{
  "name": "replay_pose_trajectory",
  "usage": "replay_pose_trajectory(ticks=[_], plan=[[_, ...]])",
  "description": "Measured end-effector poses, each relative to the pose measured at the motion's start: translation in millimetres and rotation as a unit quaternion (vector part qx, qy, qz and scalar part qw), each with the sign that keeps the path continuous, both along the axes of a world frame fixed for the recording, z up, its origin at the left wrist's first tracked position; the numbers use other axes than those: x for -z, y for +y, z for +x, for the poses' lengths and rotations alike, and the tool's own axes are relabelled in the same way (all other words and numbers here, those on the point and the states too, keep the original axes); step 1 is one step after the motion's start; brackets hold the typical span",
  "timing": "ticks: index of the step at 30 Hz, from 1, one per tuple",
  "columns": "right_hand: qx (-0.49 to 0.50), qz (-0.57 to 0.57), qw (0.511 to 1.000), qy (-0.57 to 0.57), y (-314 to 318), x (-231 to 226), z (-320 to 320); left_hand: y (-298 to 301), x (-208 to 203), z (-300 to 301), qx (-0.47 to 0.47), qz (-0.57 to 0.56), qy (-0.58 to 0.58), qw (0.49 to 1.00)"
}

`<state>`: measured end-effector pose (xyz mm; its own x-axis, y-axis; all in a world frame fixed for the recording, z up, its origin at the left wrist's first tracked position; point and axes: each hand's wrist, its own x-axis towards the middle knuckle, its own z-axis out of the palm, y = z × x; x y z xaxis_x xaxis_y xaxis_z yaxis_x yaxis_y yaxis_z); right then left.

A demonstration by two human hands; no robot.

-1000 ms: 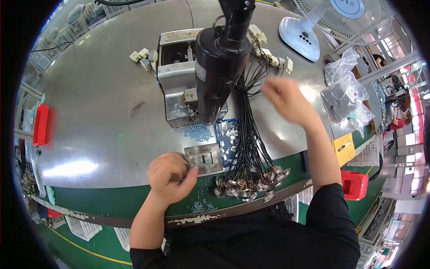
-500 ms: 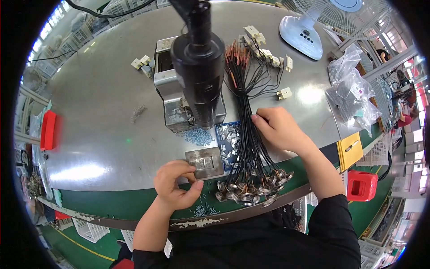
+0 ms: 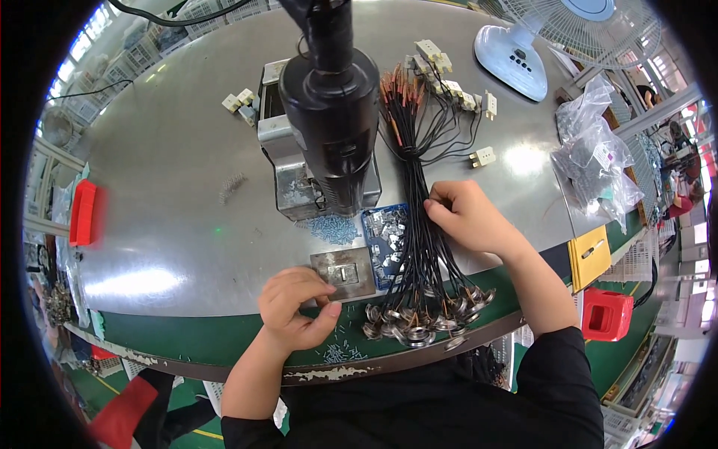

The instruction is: Assemble electrical components by mounting circular units onto a base and securing them with a power screwdriver.

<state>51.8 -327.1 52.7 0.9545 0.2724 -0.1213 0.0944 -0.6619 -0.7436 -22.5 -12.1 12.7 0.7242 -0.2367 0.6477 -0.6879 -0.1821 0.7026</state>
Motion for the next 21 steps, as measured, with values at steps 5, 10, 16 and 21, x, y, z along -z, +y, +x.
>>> replay_pose_trajectory(ticks=[5,10,16,21], plan=[[0.027,0.093,0.992,0.076,-8.0,10.1,-0.4,2.5,-1.2,1.5,0.013,-0.002,-0.009,1.000],[0.145,0.419,0.860,0.255,-6.0,-5.5,-8.0,1.2,-3.6,-2.6,0.030,-0.004,-0.019,0.999],[0.052,0.314,0.898,0.304,-19.2,-28.9,-47.4,-13.8,-20.2,-14.4,0.135,0.066,0.051,0.987],[0.042,0.307,0.926,0.216,-31.7,-33.7,-72.9,-77.6,-66.3,-17.5,0.232,0.171,0.014,0.957]])
